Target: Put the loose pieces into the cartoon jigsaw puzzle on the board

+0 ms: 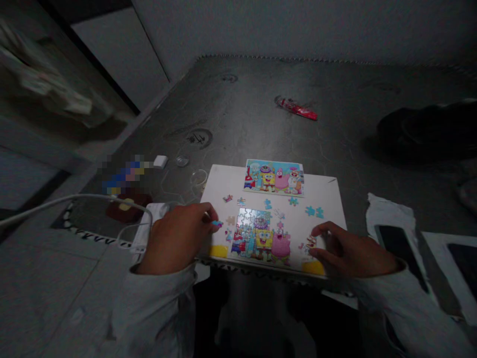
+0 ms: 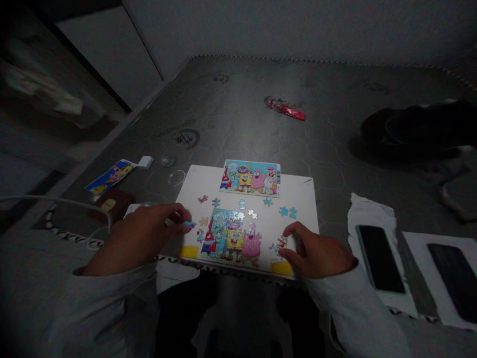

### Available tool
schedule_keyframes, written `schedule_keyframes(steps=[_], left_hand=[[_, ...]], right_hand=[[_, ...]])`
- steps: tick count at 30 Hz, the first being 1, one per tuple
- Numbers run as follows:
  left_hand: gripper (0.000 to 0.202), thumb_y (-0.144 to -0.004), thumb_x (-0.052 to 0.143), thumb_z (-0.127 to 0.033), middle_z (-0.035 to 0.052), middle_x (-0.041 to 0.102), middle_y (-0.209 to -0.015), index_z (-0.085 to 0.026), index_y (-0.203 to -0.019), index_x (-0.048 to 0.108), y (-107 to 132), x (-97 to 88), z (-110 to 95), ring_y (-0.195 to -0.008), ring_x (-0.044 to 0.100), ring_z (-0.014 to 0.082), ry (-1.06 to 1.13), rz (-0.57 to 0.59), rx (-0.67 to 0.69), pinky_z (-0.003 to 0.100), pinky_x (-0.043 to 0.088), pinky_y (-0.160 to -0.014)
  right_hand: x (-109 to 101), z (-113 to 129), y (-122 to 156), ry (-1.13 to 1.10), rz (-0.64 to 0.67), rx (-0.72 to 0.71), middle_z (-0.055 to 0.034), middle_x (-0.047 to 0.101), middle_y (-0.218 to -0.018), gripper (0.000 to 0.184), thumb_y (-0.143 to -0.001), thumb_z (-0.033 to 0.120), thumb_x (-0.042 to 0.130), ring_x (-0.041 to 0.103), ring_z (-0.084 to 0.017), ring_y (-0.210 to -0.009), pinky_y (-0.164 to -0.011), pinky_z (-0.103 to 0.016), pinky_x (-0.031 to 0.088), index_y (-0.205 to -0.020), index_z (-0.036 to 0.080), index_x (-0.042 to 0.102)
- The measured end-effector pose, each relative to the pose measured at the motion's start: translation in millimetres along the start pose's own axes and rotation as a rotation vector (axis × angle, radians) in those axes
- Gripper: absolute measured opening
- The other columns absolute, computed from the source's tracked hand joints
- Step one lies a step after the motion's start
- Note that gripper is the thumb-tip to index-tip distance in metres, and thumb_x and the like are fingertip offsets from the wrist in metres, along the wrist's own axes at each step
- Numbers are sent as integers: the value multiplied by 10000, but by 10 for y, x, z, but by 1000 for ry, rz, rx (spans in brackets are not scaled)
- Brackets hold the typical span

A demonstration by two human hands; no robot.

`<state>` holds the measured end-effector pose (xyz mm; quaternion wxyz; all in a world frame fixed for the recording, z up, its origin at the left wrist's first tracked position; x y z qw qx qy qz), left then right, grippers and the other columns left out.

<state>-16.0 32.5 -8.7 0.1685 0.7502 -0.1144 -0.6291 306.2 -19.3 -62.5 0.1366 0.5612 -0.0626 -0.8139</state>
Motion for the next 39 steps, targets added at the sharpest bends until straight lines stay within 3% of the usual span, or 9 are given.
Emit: schedule_keyframes(steps=[6, 14, 23, 27, 31, 39], left_hand=[[124, -851, 572, -386, 23, 731, -940, -326, -901, 668, -11, 22, 3, -900, 650, 284, 7, -23, 41, 331, 340, -606], [121, -861, 565, -404, 12, 737, -972, -325, -896, 648, -26, -10, -2, -908, 655, 301, 27, -58, 26, 340, 325, -621], [158, -902, 497, -365, 11, 742, -998, -334, -943, 646, -20, -27, 0, -898, 668, 324, 15, -115, 29, 354, 343, -621], [201, -917, 475, -350, 24, 747, -1014, -349, -993, 661, -17, -49, -8, -895, 679, 331, 2, -162, 20, 359, 362, -622], [254, -926, 455, -316, 36, 749, -1010, -354, -1015, 690, -34, -46, -49, -894, 686, 310, 4, -223, 81, 362, 403, -648], [255, -929, 470, -285, 23, 747, -1037, -348, -1052, 684, -45, -16, -87, -909, 690, 298, -18, -218, 130, 355, 430, -662]], right_hand=[[-1, -27, -38, -24, 66, 28, 75, 553, -541, 284, -817, 480, 616, 535, -132, -452, -459, -235, 313, -1002, 270, 569], [47, -143, -113, -71, 190, 30, 63, 600, -562, 335, -803, 522, 616, 566, -135, -460, -436, -223, 323, -1024, 274, 571], [35, -142, -101, -57, 121, 8, 66, 622, -578, 292, -808, 482, 625, 578, -131, -472, -443, -222, 320, -1009, 276, 578], [36, -126, -108, -54, 160, -10, 61, 626, -579, 298, -813, 486, 626, 582, -129, -468, -434, -213, 313, -1018, 275, 580], [-1, -77, -111, -25, 135, -28, 69, 603, -563, 276, -833, 456, 612, 562, -116, -459, -440, -205, 313, -1055, 294, 596], [-25, -39, -124, -24, 113, -92, 57, 611, -573, 262, -872, 482, 581, 555, -105, -451, -439, -203, 329, -1058, 306, 637]])
Point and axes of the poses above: each hand's wrist, its own y-axis away from the middle knuckle, its own x-axis out of the palm, z = x × y, the point moved 4 cm from there along -y, towards the middle knuckle
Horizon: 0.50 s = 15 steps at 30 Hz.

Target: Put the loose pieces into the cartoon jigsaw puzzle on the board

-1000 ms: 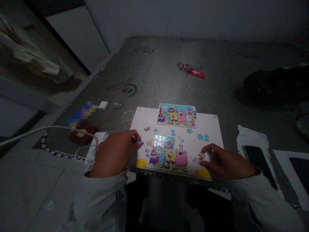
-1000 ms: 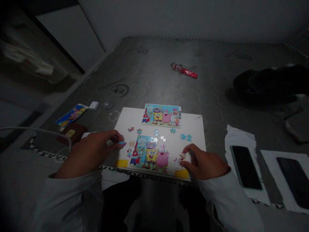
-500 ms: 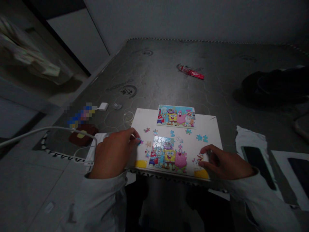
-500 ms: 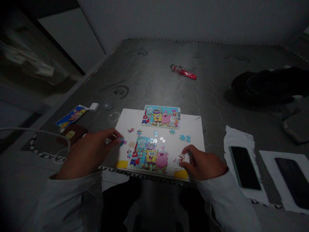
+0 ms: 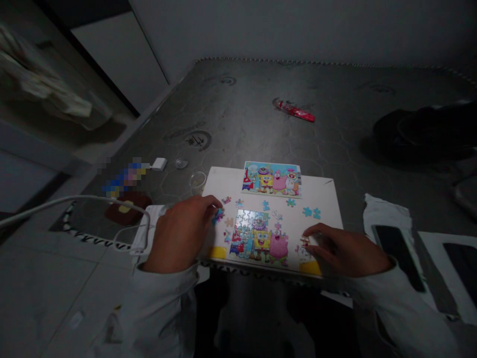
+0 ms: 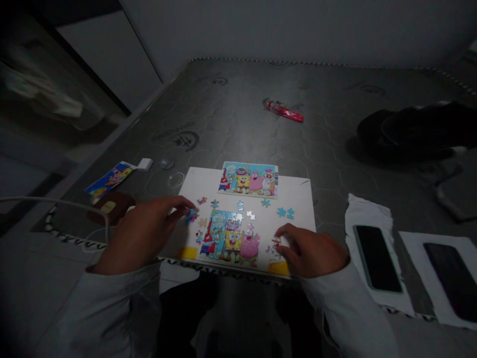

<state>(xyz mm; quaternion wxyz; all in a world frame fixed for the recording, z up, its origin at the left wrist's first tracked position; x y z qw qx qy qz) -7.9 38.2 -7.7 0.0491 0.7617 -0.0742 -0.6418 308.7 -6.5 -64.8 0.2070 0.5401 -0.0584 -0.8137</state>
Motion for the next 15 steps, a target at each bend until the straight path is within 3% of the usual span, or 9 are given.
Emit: schedule_keyframes(steps=[5, 12, 15], left_hand=[[270, -939, 481, -278, 22, 741, -1062, -303, -1179, 604, 16, -2, -139, -852, 693, 242, 57, -30, 74, 310, 426, -636], [225, -955, 470, -297, 10, 726, -1053, -299, -1054, 671, 90, 55, -545, -912, 673, 224, 187, 55, 267, 323, 454, -743], [220, -952, 492, -313, -6, 737, -1019, -305, -1023, 700, 98, 90, -631, -907, 668, 199, 278, 105, 301, 313, 453, -779]], right_hand=[[9, 14, -18, 50, 6, 14, 48, 649, -607, 283, -872, 497, 575, 581, -114, -480, -449, -209, 348, -1070, 309, 652], [-78, 224, -7, 94, -86, -72, 24, 706, -689, 294, -887, 509, 570, 610, -135, -521, -509, -253, 385, -1071, 312, 685], [-112, 412, 3, 128, -203, -171, 10, 752, -809, 282, -923, 505, 531, 627, -129, -558, -574, -277, 393, -1051, 313, 693]])
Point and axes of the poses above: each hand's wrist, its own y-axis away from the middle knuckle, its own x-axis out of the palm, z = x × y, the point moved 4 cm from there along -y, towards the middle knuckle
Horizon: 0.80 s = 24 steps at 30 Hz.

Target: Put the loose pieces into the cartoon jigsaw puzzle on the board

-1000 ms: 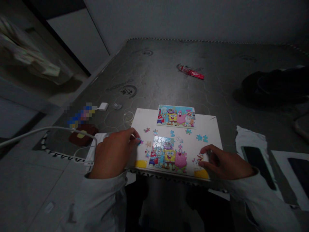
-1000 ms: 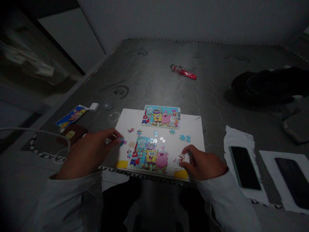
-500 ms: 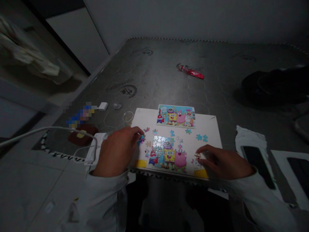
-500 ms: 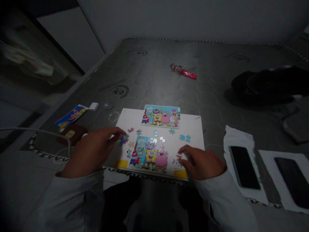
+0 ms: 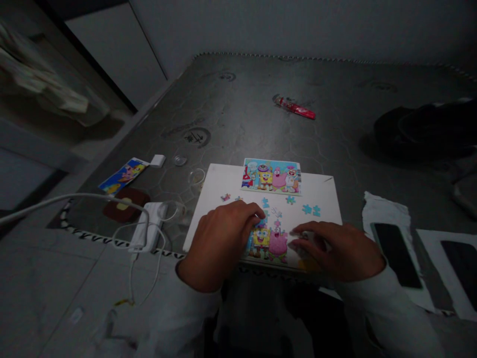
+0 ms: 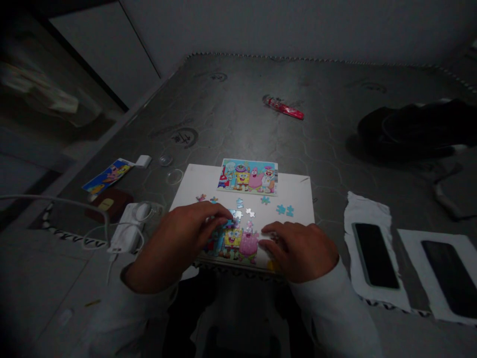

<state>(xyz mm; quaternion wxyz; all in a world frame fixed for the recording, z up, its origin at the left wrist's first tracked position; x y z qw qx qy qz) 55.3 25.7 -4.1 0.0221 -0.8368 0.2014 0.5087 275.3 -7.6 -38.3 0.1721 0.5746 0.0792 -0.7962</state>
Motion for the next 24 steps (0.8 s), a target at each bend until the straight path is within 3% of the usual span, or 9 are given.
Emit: schedule_keyframes(steps=[3, 6, 15, 24], left_hand=[[188, -933, 538, -304, -36, 749, -1003, -308, -996, 715, -10, 32, -48, -888, 666, 167, 133, 23, 52, 279, 444, -756], [162, -913, 578, -286, -70, 754, -962, -312, -1003, 710, -7, 56, -92, -824, 662, 133, 271, 57, 81, 252, 439, -749], [194, -891, 603, -285, -75, 743, -889, -328, -1057, 693, 29, 40, -113, -714, 636, 112, 313, 57, 60, 241, 441, -744], [179, -935, 526, -322, -52, 746, -965, -316, -1005, 691, 73, 83, -89, -858, 667, 153, 161, 234, 103, 257, 427, -722]], right_hand=[[-52, 195, -18, 72, -166, -74, 14, 759, -798, 300, -945, 514, 502, 650, -138, -599, -622, -297, 370, -1013, 300, 701], [-75, 332, -22, 116, -234, -106, 26, 737, -696, 305, -949, 514, 501, 655, -144, -606, -618, -301, 336, -1000, 296, 709], [-88, 356, -1, 122, -227, -158, 43, 757, -769, 258, -972, 445, 496, 663, -132, -647, -644, -313, 306, -1019, 295, 701], [-2, 401, -19, 187, -182, -249, 43, 665, -628, 275, -984, 414, 467, 563, -119, -569, -619, -309, 239, -912, 307, 709]])
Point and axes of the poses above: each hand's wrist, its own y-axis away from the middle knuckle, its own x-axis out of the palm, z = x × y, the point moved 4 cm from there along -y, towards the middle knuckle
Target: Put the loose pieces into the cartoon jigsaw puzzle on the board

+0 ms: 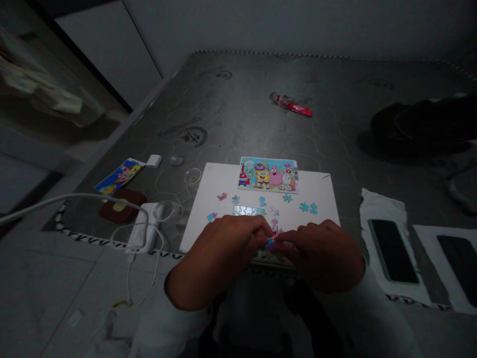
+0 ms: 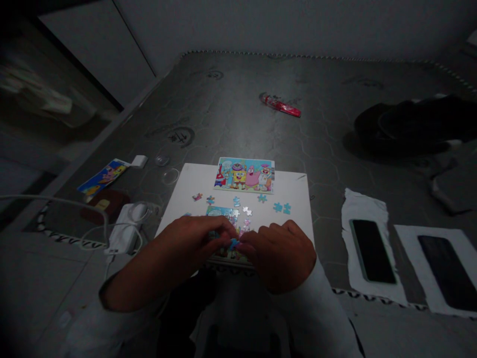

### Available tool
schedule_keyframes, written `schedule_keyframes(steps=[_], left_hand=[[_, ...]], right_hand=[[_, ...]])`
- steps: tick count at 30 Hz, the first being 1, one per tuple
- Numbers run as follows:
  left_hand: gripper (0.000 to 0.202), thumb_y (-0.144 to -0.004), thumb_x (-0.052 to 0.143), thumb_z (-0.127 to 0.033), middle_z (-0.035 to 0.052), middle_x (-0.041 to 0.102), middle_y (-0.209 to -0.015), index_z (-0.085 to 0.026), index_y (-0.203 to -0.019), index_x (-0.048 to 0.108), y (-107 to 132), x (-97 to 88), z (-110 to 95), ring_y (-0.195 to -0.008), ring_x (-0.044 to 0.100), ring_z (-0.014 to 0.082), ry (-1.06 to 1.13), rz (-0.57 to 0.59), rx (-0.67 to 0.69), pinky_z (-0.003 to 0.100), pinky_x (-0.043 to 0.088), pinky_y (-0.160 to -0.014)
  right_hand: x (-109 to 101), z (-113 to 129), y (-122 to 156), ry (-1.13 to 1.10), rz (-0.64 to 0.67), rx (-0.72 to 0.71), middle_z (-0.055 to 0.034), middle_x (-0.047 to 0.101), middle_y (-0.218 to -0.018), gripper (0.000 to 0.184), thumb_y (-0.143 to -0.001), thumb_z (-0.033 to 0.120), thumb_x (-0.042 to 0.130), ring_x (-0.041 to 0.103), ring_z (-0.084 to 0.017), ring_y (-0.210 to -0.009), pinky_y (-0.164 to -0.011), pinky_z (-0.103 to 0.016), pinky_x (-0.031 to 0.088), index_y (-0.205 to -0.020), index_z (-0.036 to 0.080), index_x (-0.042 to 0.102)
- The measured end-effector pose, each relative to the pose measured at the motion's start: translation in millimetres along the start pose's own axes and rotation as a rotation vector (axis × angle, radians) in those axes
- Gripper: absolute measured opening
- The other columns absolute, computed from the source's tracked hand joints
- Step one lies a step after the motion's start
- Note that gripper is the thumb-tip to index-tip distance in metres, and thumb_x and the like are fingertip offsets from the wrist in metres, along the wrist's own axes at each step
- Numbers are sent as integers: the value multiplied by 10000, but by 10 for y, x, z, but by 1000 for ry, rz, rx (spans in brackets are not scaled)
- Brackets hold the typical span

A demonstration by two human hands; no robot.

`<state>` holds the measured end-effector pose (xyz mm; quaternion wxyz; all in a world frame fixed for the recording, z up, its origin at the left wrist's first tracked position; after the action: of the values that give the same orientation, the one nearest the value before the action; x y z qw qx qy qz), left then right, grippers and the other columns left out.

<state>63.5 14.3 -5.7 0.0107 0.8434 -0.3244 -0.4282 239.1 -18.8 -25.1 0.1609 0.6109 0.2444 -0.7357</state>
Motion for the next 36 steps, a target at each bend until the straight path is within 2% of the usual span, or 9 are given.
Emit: schedule_keyframes(steps=[6, 12, 19, 24, 30, 36], left_hand=[[180, -940, 506, -312, -30, 739, -947, -309, -992, 678, 38, 47, 30, -884, 674, 176, -68, 25, 24, 291, 445, -790], [176, -938, 507, -312, -31, 734, -936, -319, -991, 675, 42, 55, 60, -866, 668, 177, -90, 25, 8, 298, 442, -772], [179, -940, 492, -292, -30, 713, -894, -294, -959, 670, 68, 37, 66, -823, 646, 157, -102, 38, 9, 286, 432, -748], [178, -950, 472, -290, -41, 705, -900, -296, -945, 651, 81, 32, 50, -837, 638, 160, -97, 42, 10, 287, 423, -744], [177, -951, 461, -276, -39, 689, -877, -282, -927, 637, 77, 32, 44, -807, 619, 151, -104, 47, 22, 281, 403, -719], [175, -963, 446, -276, -40, 681, -890, -274, -923, 616, 101, 11, 21, -803, 605, 148, -112, 46, 33, 277, 390, -705]], right_hand=[[-27, 140, -12, 16, -146, -68, 27, 589, -586, 296, -973, 291, 463, 489, -126, -539, -622, -317, 232, -779, 258, 683], [-26, 150, -13, -4, -122, -109, 34, 564, -597, 203, -943, 222, 505, 450, -128, -550, -613, -314, 232, -837, 255, 675], [-85, 206, -34, -17, -155, -194, 34, 534, -583, 270, -973, 194, 447, 406, -135, -556, -599, -322, 228, -836, 266, 669], [-98, 225, -35, -15, -211, -147, 26, 512, -568, 331, -977, 163, 410, 382, -150, -565, -608, -334, 240, -793, 263, 665], [-114, 238, -40, -14, -192, -196, 32, 518, -586, 291, -966, 145, 434, 403, -143, -569, -612, -325, 256, -850, 257, 676], [-132, 241, -49, 3, -191, -202, 33, 523, -579, 326, -972, 127, 408, 415, -143, -563, -616, -323, 263, -859, 263, 682]])
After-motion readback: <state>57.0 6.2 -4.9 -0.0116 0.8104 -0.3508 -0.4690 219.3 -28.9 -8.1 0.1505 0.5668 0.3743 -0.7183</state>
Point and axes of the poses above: each hand's wrist, its own y-axis away from the middle knuckle, its own x-axis out of the palm, z = x × y, the point moved 4 cm from there along -y, towards the middle knuckle
